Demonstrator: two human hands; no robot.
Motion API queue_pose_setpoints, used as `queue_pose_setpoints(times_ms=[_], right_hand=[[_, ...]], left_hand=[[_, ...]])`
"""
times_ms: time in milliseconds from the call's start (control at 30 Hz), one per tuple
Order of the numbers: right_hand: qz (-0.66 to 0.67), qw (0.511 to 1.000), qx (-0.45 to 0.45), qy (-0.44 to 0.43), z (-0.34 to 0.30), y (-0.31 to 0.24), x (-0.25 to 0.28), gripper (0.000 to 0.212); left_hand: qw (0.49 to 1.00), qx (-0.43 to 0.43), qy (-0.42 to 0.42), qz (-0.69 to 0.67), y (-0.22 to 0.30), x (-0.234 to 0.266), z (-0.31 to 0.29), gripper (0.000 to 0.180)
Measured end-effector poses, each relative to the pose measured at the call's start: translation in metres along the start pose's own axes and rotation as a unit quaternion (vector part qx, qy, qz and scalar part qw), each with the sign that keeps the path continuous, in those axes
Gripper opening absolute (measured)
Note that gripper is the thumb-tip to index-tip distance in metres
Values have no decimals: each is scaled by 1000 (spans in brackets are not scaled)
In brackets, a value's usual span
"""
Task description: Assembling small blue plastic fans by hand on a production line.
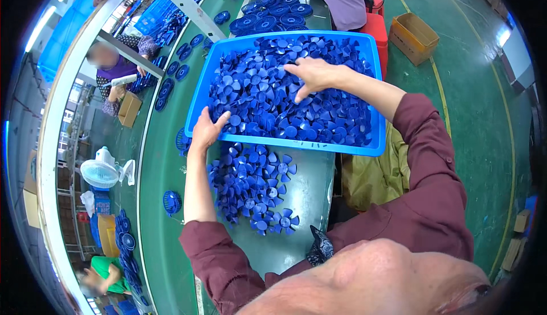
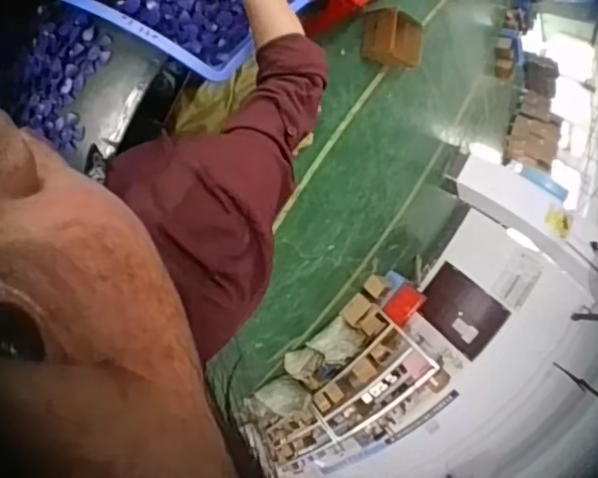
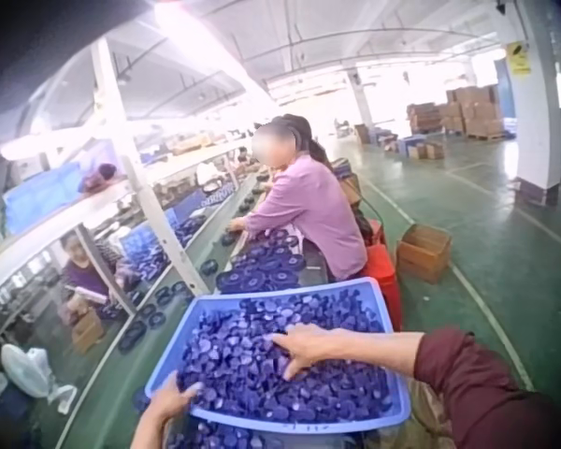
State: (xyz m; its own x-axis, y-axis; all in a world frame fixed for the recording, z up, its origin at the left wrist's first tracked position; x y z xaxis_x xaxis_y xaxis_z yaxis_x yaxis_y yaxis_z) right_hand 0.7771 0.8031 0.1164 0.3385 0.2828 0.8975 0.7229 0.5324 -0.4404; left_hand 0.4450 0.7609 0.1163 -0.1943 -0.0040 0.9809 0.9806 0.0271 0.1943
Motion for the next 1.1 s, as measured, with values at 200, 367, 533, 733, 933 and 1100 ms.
queue_pose_setpoints(times_ms=[200,367,533,733,933,1100], right_hand=[[9,998,39,47,22,-24,-27,109],[48,994,64,78,42,-34,-44,112],[150,977,86,128,64,-39,-57,108],[186,946,142,222,78,-39,-77,99],[219,922,157,277,64,-33,-62,84],[229,932,168,226,61,-62,-48,73]], left_hand=[[997,-31,-66,-28,31,-28,18,110],[965,2,-54,-258,34,-24,16,103],[930,-15,-47,-364,26,-24,13,98],[904,-1,9,-426,45,-29,10,90],[862,-9,42,-506,80,-21,-9,85],[846,20,56,-530,70,-8,-23,81]])
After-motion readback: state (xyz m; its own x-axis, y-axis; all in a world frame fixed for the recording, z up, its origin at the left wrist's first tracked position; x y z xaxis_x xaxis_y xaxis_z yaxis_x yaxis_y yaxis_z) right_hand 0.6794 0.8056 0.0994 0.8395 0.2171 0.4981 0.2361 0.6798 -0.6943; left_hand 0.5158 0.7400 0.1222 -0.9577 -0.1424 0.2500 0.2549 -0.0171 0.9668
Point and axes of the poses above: each hand's wrist, its own z-axis towards the middle knuckle, its own x-axis out of the back of the hand, y = z × x, the point moved 2 cm from there along z, towards the middle knuckle, and after that the axes turned 11 degrees about z, right-handed, at the moved point
